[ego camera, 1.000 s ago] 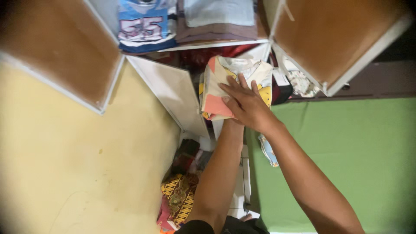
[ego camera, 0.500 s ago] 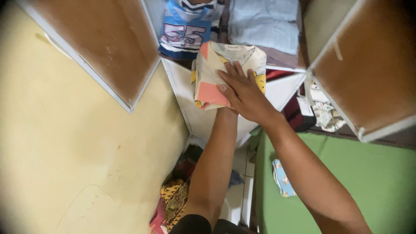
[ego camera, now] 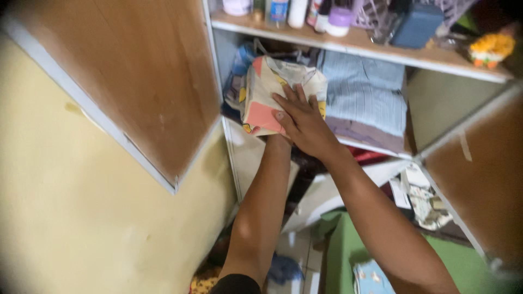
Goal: The person folds several shirts and tops on a green-covered table and places them into a white wardrobe. The person handles a blue t-shirt, a pink zip-up top, a purple striped shirt, a light pink shirt, a striped shirt, and several patterned tops, stacking them neatly on the wardrobe shelf.
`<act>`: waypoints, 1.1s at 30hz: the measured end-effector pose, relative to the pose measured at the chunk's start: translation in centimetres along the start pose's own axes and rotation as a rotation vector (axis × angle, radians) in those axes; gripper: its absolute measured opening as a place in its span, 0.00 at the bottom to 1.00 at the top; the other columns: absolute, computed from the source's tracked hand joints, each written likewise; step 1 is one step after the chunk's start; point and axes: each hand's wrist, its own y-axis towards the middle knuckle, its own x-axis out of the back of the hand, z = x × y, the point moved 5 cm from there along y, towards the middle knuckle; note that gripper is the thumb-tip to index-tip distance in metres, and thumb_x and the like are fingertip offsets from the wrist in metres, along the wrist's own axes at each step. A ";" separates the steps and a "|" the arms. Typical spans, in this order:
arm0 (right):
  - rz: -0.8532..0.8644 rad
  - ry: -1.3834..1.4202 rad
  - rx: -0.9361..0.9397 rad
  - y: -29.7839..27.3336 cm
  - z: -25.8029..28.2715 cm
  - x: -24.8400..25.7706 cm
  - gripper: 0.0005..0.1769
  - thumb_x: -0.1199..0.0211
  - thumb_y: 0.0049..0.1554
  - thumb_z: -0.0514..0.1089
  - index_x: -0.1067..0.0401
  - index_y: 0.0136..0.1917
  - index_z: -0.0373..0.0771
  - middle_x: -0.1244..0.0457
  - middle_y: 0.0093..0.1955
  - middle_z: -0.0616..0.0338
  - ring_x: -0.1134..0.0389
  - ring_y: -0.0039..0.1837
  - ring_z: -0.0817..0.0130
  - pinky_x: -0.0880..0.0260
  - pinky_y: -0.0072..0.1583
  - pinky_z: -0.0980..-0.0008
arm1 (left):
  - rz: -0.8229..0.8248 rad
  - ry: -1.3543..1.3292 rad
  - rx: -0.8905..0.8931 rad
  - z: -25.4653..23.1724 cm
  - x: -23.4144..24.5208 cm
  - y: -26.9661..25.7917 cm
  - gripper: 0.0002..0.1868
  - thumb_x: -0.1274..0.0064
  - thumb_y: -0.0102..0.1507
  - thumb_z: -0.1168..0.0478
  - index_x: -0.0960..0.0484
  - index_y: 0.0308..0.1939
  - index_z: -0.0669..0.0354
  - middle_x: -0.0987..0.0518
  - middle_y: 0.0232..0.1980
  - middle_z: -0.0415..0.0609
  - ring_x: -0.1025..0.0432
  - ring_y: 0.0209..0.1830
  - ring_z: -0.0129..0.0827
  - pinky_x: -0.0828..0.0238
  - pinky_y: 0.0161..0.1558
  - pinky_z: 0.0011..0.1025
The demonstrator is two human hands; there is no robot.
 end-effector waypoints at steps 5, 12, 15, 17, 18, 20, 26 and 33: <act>-0.004 0.016 0.029 4.0 -2.0 -1.6 0.35 0.49 0.67 0.60 0.45 0.81 0.42 0.57 0.86 0.40 0.67 0.87 0.36 0.69 0.78 0.32 | 0.345 0.206 0.128 -3.8 1.0 4.6 0.39 0.72 0.75 0.30 0.51 0.84 0.42 0.50 0.85 0.41 0.61 0.86 0.38 0.71 0.83 0.55; -0.047 -0.082 0.066 9.7 -5.6 -3.6 0.49 0.32 0.57 0.61 0.50 0.83 0.46 0.61 0.86 0.39 0.66 0.86 0.34 0.64 0.76 0.27 | 0.642 0.387 0.114 -5.4 -3.7 8.6 0.42 0.64 0.68 0.30 0.45 0.81 0.46 0.46 0.82 0.44 0.56 0.83 0.40 0.64 0.80 0.49; -0.051 -0.098 0.008 12.1 -7.7 -5.1 0.47 0.32 0.58 0.60 0.48 0.83 0.49 0.59 0.86 0.41 0.63 0.87 0.37 0.61 0.76 0.26 | 0.564 0.404 0.085 -6.5 -3.9 9.8 0.40 0.64 0.69 0.32 0.43 0.79 0.48 0.44 0.80 0.44 0.53 0.81 0.40 0.61 0.78 0.48; 0.014 -0.110 -0.037 13.3 -8.8 -6.9 0.48 0.31 0.56 0.60 0.49 0.81 0.49 0.59 0.86 0.41 0.63 0.85 0.37 0.61 0.73 0.25 | 0.506 0.417 0.065 -7.7 -3.3 10.2 0.38 0.64 0.70 0.33 0.42 0.78 0.49 0.42 0.78 0.45 0.51 0.79 0.40 0.59 0.77 0.47; 0.054 -0.078 -0.072 13.3 -9.4 -7.8 0.48 0.31 0.55 0.59 0.49 0.81 0.50 0.59 0.85 0.41 0.62 0.84 0.38 0.61 0.74 0.25 | 0.475 0.422 0.054 -8.3 -2.7 10.1 0.38 0.64 0.70 0.33 0.41 0.77 0.49 0.42 0.78 0.45 0.50 0.78 0.40 0.58 0.77 0.47; 0.119 -0.021 -0.140 13.6 -10.7 -9.0 0.48 0.32 0.53 0.57 0.49 0.81 0.52 0.58 0.84 0.41 0.60 0.84 0.39 0.61 0.74 0.26 | 0.431 0.433 0.048 -9.5 -1.8 10.8 0.36 0.64 0.71 0.34 0.40 0.76 0.50 0.40 0.76 0.46 0.49 0.77 0.40 0.56 0.76 0.46; -0.002 -0.009 0.012 14.1 -11.8 -9.1 0.39 0.34 0.60 0.54 0.44 0.81 0.52 0.50 0.82 0.40 0.49 0.82 0.38 0.47 0.76 0.40 | 0.306 0.469 -0.004 -11.7 -0.4 12.0 0.32 0.65 0.73 0.37 0.36 0.73 0.53 0.36 0.72 0.48 0.44 0.73 0.40 0.50 0.72 0.44; 0.073 0.008 -0.067 15.2 -13.2 -8.9 0.34 0.40 0.62 0.50 0.42 0.80 0.53 0.49 0.82 0.45 0.48 0.80 0.43 0.49 0.75 0.39 | -0.071 0.595 -0.050 -11.9 -1.9 10.0 0.28 0.65 0.75 0.40 0.32 0.69 0.56 0.30 0.66 0.49 0.38 0.68 0.40 0.43 0.69 0.41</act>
